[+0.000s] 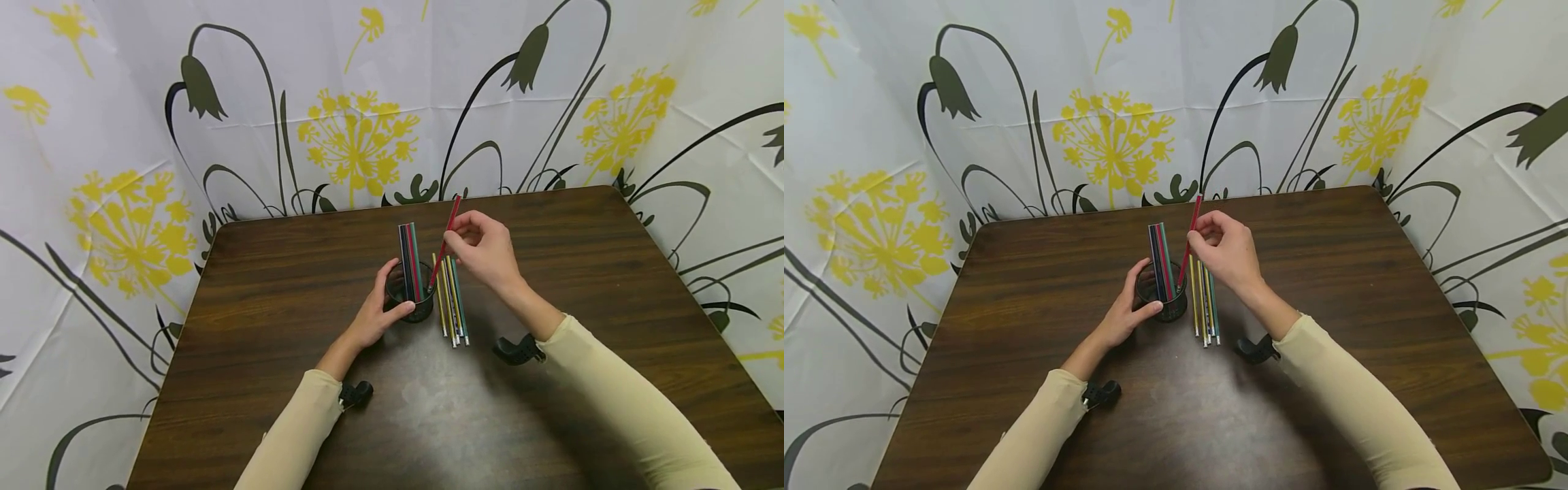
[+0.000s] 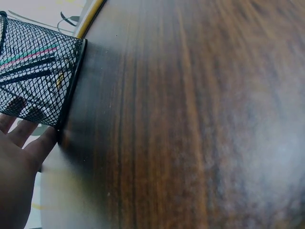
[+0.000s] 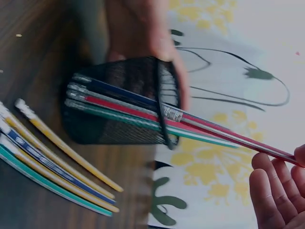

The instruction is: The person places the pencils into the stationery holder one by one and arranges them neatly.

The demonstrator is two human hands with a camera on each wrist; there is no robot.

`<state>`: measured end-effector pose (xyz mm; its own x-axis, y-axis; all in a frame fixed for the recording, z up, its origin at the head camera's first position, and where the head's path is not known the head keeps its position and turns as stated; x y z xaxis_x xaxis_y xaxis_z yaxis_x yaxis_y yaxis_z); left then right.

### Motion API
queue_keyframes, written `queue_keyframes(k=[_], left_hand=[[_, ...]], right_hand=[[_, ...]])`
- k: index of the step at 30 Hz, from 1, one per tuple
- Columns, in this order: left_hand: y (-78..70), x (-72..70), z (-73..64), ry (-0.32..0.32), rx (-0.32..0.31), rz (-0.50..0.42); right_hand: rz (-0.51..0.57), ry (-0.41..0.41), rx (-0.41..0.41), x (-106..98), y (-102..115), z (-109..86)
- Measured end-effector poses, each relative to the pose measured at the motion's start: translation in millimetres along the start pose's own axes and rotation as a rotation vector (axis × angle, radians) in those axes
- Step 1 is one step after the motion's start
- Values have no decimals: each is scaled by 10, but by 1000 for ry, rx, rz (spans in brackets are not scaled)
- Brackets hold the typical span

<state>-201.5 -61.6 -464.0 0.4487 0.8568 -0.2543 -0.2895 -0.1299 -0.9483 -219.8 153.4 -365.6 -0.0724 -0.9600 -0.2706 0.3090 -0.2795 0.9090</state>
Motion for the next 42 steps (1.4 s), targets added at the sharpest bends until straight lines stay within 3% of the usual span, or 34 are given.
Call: queue_keyframes(k=[6, 12, 25, 33, 42], left_hand=[[-3, 0, -3, -2, 8, -5], [-1, 6, 2, 3, -3, -8], [10, 4, 16, 8, 5, -7], [340, 6, 41, -4, 9, 11], [376, -1, 49, -17, 7, 16]], right_hand=[[-180, 39, -53, 225, -192, -57], [-294, 84, -44, 381, -302, -97], [-387, 118, -4, 482, -344, -75], [-428, 125, 43, 524, -368, -28], [-453, 163, 52, 560, -394, 30]])
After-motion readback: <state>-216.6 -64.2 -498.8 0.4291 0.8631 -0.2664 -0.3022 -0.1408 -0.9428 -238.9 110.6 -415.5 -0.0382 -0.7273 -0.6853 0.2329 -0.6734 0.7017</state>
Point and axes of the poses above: each hand's wrist, its own z-axis towards the middle knuckle, its own x-axis out of the palm, y = z × x, the point moved 4 cm from there along z, towards the middle knuckle
